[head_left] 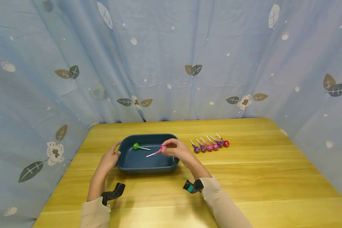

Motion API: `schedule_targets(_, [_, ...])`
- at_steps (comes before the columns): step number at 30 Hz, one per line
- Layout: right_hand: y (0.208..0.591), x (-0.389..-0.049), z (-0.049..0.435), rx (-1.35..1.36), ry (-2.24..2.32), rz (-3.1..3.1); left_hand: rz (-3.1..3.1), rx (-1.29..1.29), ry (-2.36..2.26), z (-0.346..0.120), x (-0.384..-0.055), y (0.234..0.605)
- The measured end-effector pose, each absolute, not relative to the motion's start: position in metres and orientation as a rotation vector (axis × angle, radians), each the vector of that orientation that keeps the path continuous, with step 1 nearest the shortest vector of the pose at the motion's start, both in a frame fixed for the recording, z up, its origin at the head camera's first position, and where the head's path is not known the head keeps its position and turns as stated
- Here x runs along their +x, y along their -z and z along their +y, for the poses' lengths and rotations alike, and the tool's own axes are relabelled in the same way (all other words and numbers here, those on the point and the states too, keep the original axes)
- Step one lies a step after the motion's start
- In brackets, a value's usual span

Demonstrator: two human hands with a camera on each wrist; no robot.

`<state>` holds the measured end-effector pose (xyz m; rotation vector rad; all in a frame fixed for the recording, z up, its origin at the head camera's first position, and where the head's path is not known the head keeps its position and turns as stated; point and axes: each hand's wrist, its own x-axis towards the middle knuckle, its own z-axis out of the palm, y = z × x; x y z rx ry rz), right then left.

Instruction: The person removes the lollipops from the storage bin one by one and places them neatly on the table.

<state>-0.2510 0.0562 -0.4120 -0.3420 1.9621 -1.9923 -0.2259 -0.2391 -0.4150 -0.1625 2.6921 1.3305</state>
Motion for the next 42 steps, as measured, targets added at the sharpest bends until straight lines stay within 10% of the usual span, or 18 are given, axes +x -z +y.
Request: schedule_targets(42, [0.393,-0.276,0.175,0.048,2.412,1.944,2.735,-0.148,-1.284,-0.239,-0.225,0.414])
